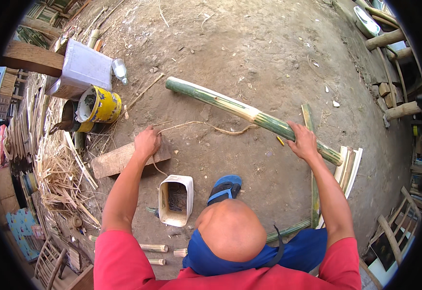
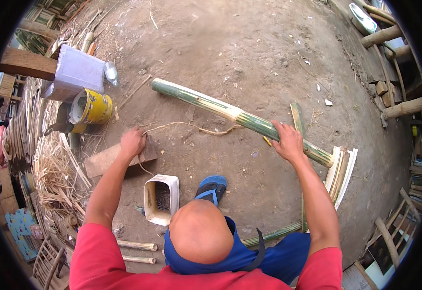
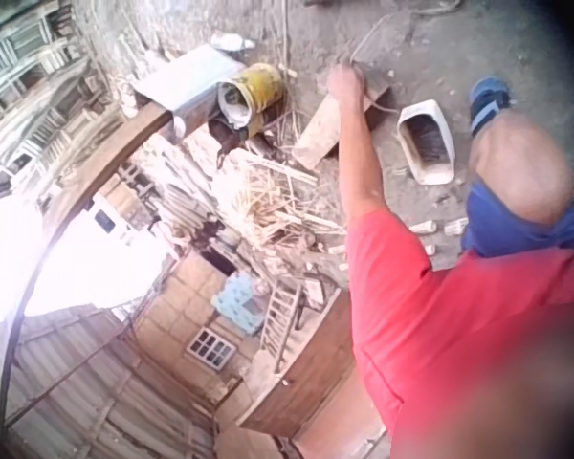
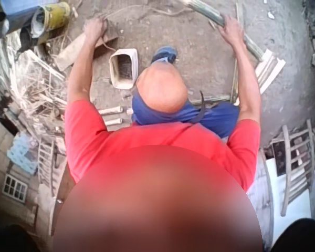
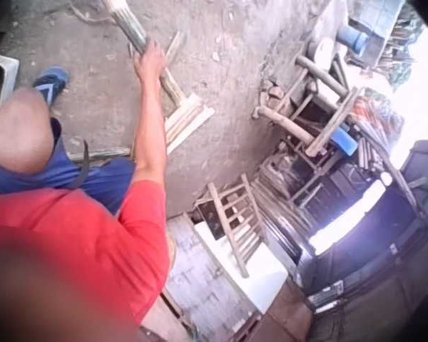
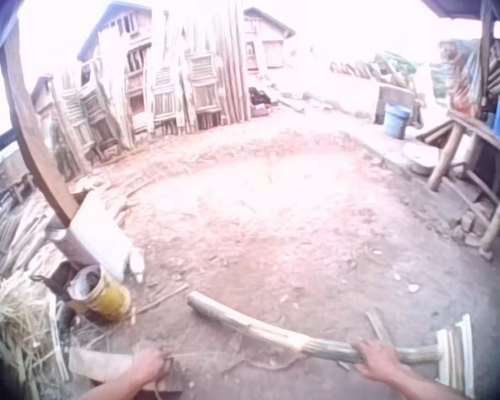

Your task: The person assembles a rectangular bamboo frame by joining cut bamboo poles at the corners. They use a hammer to drive nails into the joints, securing the pieces together. The person works on the ground in a cluttered workshop, handling bamboo poles, nails, and a hammer.

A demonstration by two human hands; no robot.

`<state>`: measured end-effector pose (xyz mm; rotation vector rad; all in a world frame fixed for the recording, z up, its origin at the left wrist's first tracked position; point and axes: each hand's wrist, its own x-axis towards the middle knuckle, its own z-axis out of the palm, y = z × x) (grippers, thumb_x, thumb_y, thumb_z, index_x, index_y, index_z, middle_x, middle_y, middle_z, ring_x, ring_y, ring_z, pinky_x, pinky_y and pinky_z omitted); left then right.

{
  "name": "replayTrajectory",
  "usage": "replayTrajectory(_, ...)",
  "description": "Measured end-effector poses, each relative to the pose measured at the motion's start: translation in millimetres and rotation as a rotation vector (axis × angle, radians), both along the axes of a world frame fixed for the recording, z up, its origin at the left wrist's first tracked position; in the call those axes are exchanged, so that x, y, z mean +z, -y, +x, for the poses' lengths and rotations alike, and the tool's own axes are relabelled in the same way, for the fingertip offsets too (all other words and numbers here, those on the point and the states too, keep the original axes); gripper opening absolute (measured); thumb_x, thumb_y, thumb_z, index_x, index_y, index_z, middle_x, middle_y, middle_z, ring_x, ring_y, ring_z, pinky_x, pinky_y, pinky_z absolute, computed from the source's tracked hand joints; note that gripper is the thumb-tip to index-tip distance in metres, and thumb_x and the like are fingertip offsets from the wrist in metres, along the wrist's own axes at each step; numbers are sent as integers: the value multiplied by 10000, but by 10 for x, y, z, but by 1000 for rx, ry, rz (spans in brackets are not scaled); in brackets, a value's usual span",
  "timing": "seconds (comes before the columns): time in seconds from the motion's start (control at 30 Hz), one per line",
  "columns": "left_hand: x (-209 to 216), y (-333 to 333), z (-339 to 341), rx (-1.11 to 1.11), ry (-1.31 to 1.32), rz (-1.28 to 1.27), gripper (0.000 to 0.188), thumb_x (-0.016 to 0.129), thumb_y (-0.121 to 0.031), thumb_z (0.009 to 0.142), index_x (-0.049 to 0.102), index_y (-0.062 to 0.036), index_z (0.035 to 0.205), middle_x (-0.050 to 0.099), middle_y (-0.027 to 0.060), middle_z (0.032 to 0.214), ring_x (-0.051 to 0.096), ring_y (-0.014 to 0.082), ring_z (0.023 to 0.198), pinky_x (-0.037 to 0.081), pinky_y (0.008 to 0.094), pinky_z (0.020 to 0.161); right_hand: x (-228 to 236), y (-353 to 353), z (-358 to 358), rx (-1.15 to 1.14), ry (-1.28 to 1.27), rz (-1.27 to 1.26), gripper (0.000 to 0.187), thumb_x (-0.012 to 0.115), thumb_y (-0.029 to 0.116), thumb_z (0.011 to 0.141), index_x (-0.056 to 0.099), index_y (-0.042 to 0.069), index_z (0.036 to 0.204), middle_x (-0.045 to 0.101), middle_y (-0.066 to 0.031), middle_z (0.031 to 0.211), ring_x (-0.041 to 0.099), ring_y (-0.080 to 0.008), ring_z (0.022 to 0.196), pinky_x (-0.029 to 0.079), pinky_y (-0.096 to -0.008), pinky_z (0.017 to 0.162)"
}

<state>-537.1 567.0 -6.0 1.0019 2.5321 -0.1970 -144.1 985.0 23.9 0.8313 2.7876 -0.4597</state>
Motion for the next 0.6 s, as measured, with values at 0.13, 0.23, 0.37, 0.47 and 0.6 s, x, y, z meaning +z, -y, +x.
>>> replayTrajectory(0.13, -145, 100, -331, 115, -87, 41, 287, 602, -303, 938, 748, -138, 1121, 713, 169, 1106, 705, 422, 999, 570, 534, 865, -25, -72, -215, 41, -8, -8, 709, 823, 244, 799, 530, 195, 1443, 667, -102, 1121, 631, -329, 1112, 471, -467, 954)
replayTrajectory(0.23, -214, 321, -723, 320, -28, -227, 348, 665, -392, 909, 770, -123, 1104, 739, 178, 1132, 703, 405, 1070, 569, 497, 909, 44, -144, -357, 52, -14, -58, 711, 826, 240, 792, 536, 205, 1441, 660, -84, 1114, 614, -307, 1133, 439, -478, 996)
replayTrajectory(0.37, -13, 972, -820, 292, 364, -503, 483, 836, -432, 759, 792, -94, 1100, 749, 200, 1149, 711, 355, 1098, 557, 433, 939, -20, -90, -651, 172, -59, -27, 690, 820, 213, 803, 548, 224, 1437, 637, -47, 1167, 570, -264, 1203, 363, -549, 1089)
replayTrajectory(0.47, 237, 782, -580, 165, 310, -444, 402, 807, -329, 804, 754, -99, 1130, 762, 151, 1061, 730, 320, 996, 570, 440, 866, -245, 90, -945, 229, -9, -59, 681, 815, 187, 823, 549, 237, 1448, 612, -37, 1301, 535, -259, 1275, 331, -586, 1113)
replayTrajectory(0.6, 228, -598, 317, -69, -2, 445, 416, 703, -245, 931, 618, -117, 1317, 682, 133, 1184, 687, 378, 1029, 558, 485, 849, -520, 369, -1163, 236, 78, -170, 664, 792, 181, 862, 521, 245, 1466, 602, -7, 1373, 496, -256, 1360, 252, -665, 1191)
